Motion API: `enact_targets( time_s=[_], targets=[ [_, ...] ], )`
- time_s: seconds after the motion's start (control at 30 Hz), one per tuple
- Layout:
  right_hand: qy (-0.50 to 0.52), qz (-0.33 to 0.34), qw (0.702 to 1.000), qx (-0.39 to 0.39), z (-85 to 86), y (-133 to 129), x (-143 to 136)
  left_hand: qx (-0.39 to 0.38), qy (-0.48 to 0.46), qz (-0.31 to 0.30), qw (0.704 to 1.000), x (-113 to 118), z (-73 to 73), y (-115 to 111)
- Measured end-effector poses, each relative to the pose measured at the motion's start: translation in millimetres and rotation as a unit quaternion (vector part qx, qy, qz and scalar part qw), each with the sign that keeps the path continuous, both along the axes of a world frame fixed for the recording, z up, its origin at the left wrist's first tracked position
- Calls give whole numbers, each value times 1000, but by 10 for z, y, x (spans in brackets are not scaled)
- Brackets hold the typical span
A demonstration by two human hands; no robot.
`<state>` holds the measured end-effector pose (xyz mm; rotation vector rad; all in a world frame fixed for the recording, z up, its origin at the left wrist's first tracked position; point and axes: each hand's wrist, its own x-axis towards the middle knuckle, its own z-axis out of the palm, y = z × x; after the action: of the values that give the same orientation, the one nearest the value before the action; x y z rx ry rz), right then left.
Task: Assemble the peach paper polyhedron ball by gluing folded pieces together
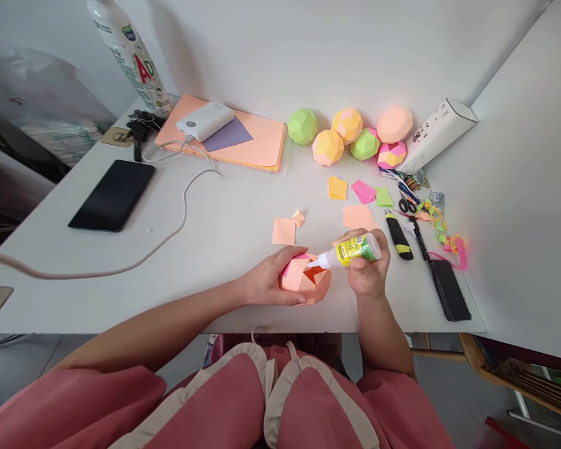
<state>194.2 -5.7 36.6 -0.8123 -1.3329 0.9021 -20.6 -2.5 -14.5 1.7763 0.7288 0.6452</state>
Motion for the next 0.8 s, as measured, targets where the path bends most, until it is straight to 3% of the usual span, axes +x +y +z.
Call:
enact_targets(
  time_s=[0.5,0.67,0.8],
  targets=[
    [26,-17,999,-18,51,-1,-4,5,-2,7,1000,3,2,7],
    [17,-77,996,45,97,2,61,59,-5,48,997,9,15,16],
    [-20,-64,995,67,91,-19,56,84,13,88,993,5,33,21]
  ],
)
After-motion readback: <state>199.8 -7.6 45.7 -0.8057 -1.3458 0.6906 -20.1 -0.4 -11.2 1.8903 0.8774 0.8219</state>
